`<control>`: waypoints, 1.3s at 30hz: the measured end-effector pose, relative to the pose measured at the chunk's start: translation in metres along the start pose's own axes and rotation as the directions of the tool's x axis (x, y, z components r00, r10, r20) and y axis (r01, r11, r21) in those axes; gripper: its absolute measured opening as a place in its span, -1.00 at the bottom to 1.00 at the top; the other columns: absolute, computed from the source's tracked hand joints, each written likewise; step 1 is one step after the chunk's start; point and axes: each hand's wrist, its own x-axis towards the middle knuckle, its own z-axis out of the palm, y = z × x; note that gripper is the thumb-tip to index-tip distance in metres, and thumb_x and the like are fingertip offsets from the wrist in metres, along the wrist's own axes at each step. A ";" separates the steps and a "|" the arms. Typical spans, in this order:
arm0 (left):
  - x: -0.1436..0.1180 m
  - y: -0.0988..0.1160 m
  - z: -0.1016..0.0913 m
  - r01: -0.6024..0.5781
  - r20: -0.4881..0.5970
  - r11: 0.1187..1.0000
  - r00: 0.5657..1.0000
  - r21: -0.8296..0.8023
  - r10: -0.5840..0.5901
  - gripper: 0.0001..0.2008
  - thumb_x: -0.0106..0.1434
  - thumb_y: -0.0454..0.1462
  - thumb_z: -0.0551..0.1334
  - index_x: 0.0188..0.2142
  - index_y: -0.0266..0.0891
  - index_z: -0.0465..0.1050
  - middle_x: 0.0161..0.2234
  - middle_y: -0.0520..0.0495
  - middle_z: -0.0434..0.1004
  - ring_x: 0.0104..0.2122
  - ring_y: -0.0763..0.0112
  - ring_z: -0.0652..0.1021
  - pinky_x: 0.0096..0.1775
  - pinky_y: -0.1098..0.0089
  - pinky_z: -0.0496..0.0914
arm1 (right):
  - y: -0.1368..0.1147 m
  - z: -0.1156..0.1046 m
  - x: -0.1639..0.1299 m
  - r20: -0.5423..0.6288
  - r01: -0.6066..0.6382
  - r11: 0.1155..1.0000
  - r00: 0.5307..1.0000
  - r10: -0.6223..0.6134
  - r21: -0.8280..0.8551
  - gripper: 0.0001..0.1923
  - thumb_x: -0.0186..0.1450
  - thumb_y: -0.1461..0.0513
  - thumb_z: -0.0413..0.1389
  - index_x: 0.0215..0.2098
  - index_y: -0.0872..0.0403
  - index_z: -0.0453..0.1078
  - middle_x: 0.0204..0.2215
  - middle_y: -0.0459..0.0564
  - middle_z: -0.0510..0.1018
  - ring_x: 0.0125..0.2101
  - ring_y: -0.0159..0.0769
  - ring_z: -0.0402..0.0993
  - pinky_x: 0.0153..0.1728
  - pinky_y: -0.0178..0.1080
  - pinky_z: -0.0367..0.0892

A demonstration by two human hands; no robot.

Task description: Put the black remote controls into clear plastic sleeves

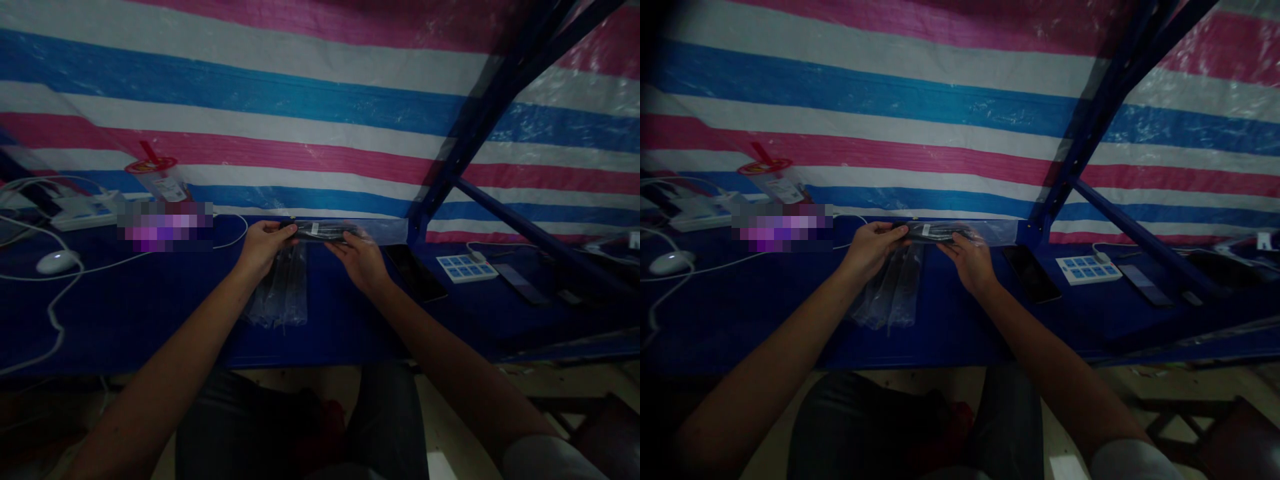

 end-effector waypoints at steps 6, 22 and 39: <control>-0.001 0.001 -0.003 0.002 0.031 0.999 1.000 0.035 -0.003 -0.75 0.03 -0.41 0.48 -0.41 -0.33 0.40 -0.42 -0.06 0.58 -0.48 0.39 0.62 -0.28 0.30 0.56 | 0.001 -0.001 0.001 -0.024 -0.029 0.999 0.999 0.030 0.034 -0.73 0.21 0.34 0.23 -0.13 0.00 0.42 -0.23 -0.08 0.66 -0.15 -0.19 0.64 0.12 0.06 0.45; -0.001 0.003 -0.008 -0.150 0.022 0.913 0.988 0.379 0.154 -0.76 0.02 -0.21 0.49 -0.53 -0.27 0.49 -0.56 -0.03 0.51 -0.53 0.41 0.43 -0.42 0.39 0.24 | 0.001 -0.002 0.002 -0.020 -0.062 0.997 0.998 0.064 0.054 -0.87 0.26 0.33 0.21 -0.24 0.01 0.41 -0.19 -0.05 0.65 -0.07 -0.21 0.61 0.18 0.04 0.41; -0.031 0.021 0.010 0.011 0.515 1.000 0.857 0.004 -0.012 -0.65 0.22 -0.09 0.39 -0.45 -0.17 0.27 -0.22 -0.21 0.65 -0.06 0.09 0.60 -0.06 0.13 0.47 | -0.005 -0.028 0.027 -0.100 -0.218 0.955 0.965 0.241 0.202 -0.82 0.43 0.12 0.09 -0.29 0.01 0.43 -0.25 0.01 0.66 -0.08 -0.25 0.61 0.08 -0.10 0.49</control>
